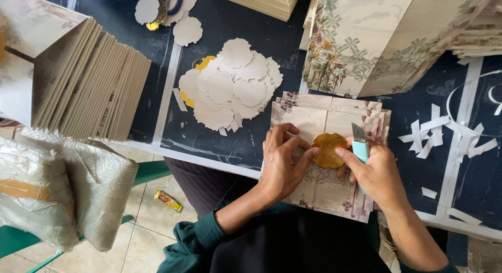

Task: Applying decorative gold-colored seals to the center of floral-patterned paper bags and stacking them.

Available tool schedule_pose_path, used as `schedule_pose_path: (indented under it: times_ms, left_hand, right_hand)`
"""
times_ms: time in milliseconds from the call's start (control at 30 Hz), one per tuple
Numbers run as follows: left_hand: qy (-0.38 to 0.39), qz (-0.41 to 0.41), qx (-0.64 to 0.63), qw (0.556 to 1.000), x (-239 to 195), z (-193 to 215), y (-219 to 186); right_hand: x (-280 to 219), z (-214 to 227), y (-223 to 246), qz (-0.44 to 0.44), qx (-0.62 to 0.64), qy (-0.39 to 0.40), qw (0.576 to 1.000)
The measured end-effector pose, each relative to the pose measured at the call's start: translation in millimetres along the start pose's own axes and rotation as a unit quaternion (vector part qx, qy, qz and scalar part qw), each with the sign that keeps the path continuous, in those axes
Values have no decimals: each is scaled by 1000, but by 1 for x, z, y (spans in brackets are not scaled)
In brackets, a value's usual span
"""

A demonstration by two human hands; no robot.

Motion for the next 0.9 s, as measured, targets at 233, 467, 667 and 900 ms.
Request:
schedule_pose_path:
  times_ms: [233, 467, 667, 900]
  left_hand:
    - [-26, 6, -13, 1000, 2, -4, 14]
    - [-31, -14, 1, 999, 3, -7, 21]
    - [-36, -30, 6, 999, 1, -8, 26]
    - [3, -29, 104, 994, 6, 1, 12]
  right_hand:
    - [1, -6, 6, 50, -79, -6, 996]
    - [-1, -8, -4, 86, -112, -8, 990]
    - [-2, -13, -3, 140, -188, -8, 972]
    - [16, 9, 7, 118, -236, -46, 964]
Point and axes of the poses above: each hand's wrist, its own x-axis towards the middle knuckle, its own z-axis out of the back of the hand, y = z × x, the point moved 3 cm from there along x, towards the middle knuckle, and after that the axes turned 15 degrees about z, right-handed, at the moved point
